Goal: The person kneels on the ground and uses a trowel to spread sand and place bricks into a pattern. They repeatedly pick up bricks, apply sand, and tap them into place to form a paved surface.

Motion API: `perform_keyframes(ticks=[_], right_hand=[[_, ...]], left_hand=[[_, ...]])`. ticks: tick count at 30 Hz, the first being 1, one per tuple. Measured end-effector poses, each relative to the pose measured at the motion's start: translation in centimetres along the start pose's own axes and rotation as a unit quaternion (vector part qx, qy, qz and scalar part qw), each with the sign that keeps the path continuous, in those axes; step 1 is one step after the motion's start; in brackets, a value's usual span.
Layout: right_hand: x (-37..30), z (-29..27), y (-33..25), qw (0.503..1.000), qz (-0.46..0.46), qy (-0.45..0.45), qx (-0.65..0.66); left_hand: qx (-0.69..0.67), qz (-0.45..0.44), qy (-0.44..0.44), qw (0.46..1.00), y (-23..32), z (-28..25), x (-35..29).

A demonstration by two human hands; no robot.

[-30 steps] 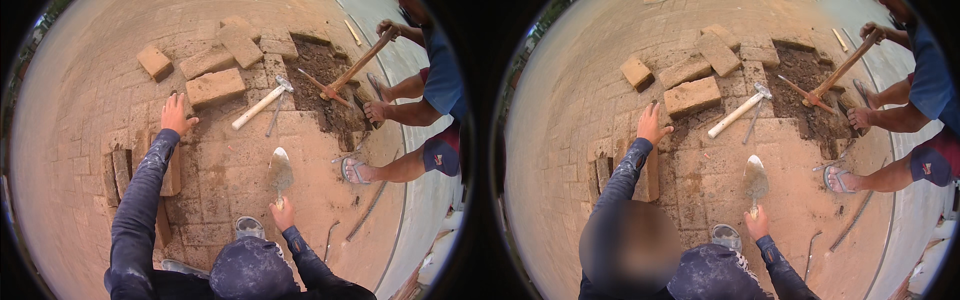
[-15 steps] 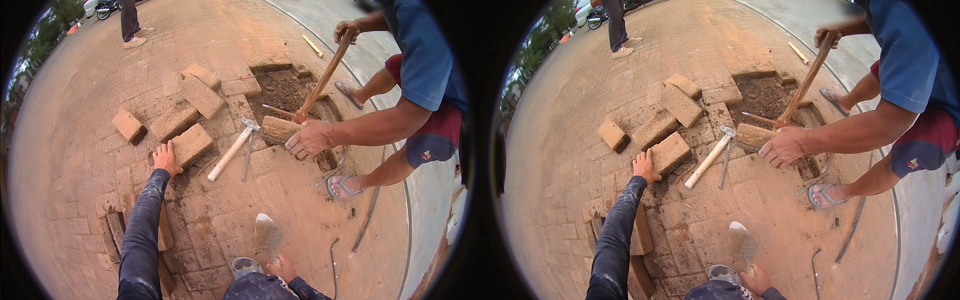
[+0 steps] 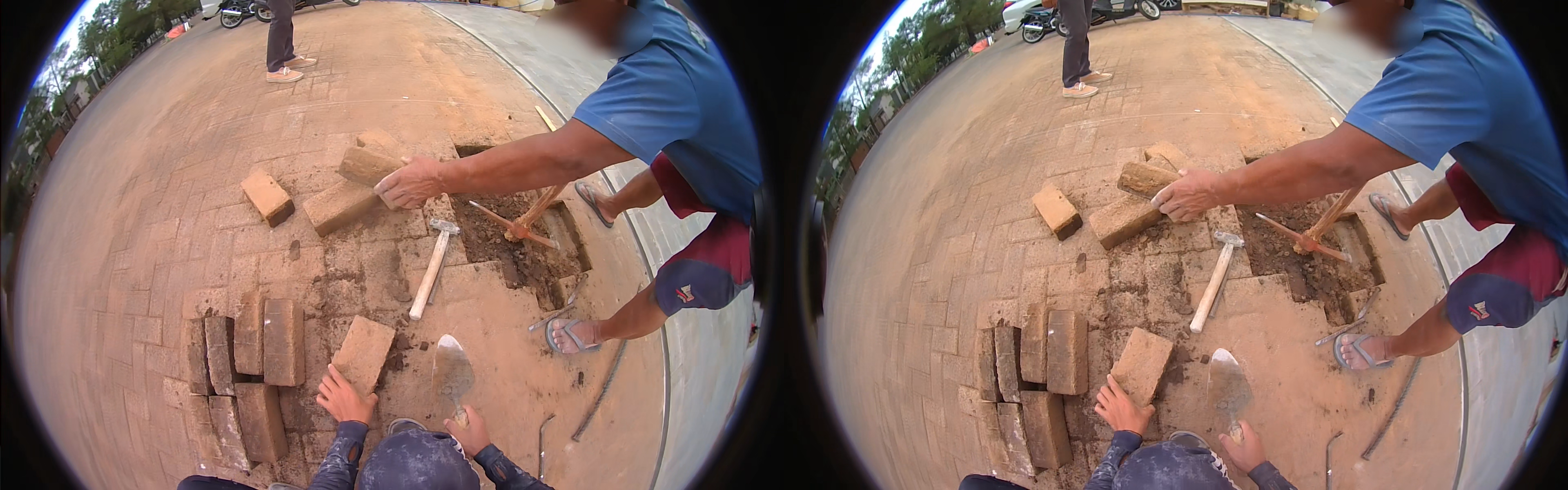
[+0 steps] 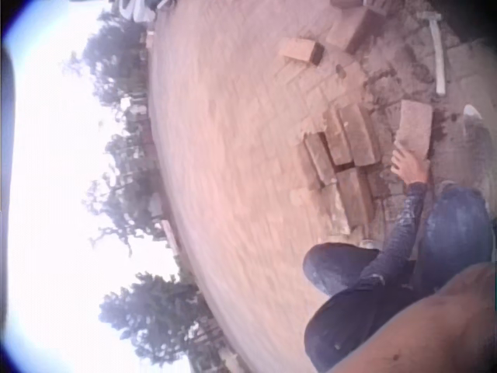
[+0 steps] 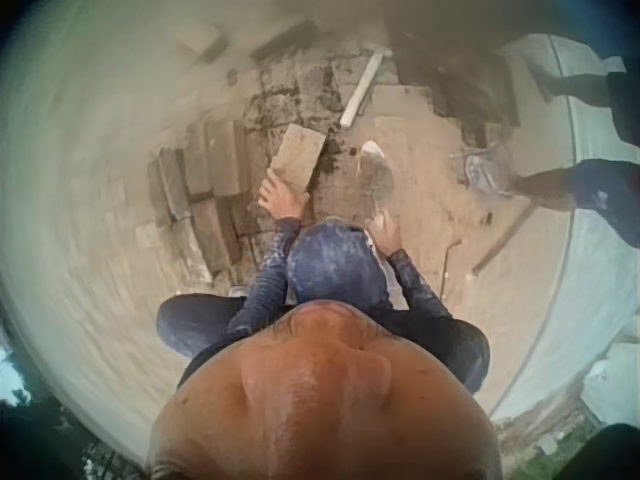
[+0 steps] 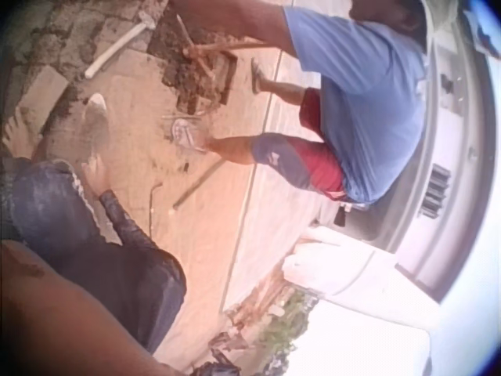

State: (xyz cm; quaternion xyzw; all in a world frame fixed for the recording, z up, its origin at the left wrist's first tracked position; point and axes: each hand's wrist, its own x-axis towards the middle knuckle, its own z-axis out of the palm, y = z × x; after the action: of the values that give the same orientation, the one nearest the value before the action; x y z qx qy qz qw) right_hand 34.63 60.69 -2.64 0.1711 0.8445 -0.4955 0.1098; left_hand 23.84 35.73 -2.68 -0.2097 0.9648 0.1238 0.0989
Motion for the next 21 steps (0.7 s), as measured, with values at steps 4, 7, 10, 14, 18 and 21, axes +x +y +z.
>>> perform_keyframes(ticks=[4, 7, 10, 14, 18, 21], right_hand=[[4.3, 2.1, -3.9, 0.999, -0.02, -0.044, 0.019], [8.8, 4.5, -7.0, 0.995, -0.087, -0.035, -0.031], [13.8, 8.2, -10.2, 0.97, -0.24, 0.01, -0.04], [18.8, 11.7, -13.2, 0.984, -0.148, -0.084, -0.054], [19.4, 14.0, -13.0, 0.983, -0.111, -0.125, -0.082], [17.8, 14.5, -13.2, 0.979, -0.127, -0.122, -0.099]], left_hand=[[-0.136, -0.064, 0.008, 0.989, -3.7, 1.2, -3.4], [-0.408, -0.212, -0.05, 0.887, -9.0, 4.4, -2.3], [-0.602, -0.37, -0.171, 0.687, -12.1, 5.7, -2.3], [-0.655, -0.38, -0.222, 0.614, -7.8, 2.6, -1.4], [-0.658, -0.365, -0.243, 0.613, -7.9, 2.1, -1.6], [-0.695, -0.374, -0.217, 0.575, -8.7, 2.4, -2.2]])
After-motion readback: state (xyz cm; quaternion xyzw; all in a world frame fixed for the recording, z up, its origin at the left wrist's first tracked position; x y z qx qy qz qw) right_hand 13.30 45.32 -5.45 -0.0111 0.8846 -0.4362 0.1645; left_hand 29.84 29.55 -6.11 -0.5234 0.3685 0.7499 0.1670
